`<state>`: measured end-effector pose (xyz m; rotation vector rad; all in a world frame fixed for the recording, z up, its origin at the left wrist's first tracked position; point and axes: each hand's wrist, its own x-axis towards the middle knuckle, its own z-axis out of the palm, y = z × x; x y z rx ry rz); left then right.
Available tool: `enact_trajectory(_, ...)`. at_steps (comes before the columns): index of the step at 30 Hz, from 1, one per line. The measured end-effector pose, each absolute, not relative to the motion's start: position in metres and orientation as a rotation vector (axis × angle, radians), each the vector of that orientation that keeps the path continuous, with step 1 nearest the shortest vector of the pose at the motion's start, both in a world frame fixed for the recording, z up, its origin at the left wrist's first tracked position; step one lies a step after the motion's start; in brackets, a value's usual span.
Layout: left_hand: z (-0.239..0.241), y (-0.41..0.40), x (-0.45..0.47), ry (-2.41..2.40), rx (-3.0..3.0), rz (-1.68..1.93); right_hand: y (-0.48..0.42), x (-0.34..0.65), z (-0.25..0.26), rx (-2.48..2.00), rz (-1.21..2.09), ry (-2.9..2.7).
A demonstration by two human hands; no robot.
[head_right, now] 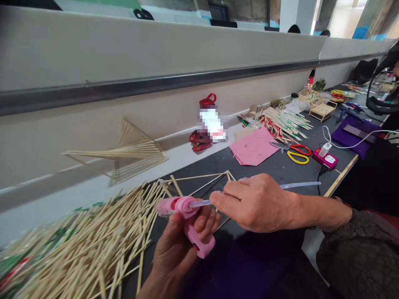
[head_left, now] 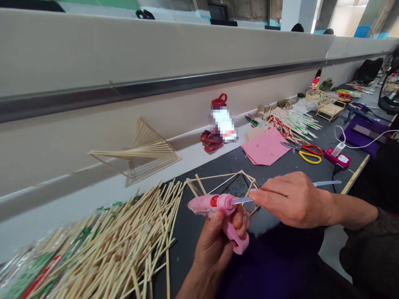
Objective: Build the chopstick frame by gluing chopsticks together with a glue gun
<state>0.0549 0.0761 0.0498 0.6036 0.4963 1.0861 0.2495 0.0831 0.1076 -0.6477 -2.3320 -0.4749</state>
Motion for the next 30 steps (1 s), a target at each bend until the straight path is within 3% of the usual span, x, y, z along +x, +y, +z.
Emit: enact_trajectory(30, 0.057, 0.076, 0.06, 0.937, 0.648, 1.149, 0.094, 0.251, 0.085, -0.755, -0.511, -2.358)
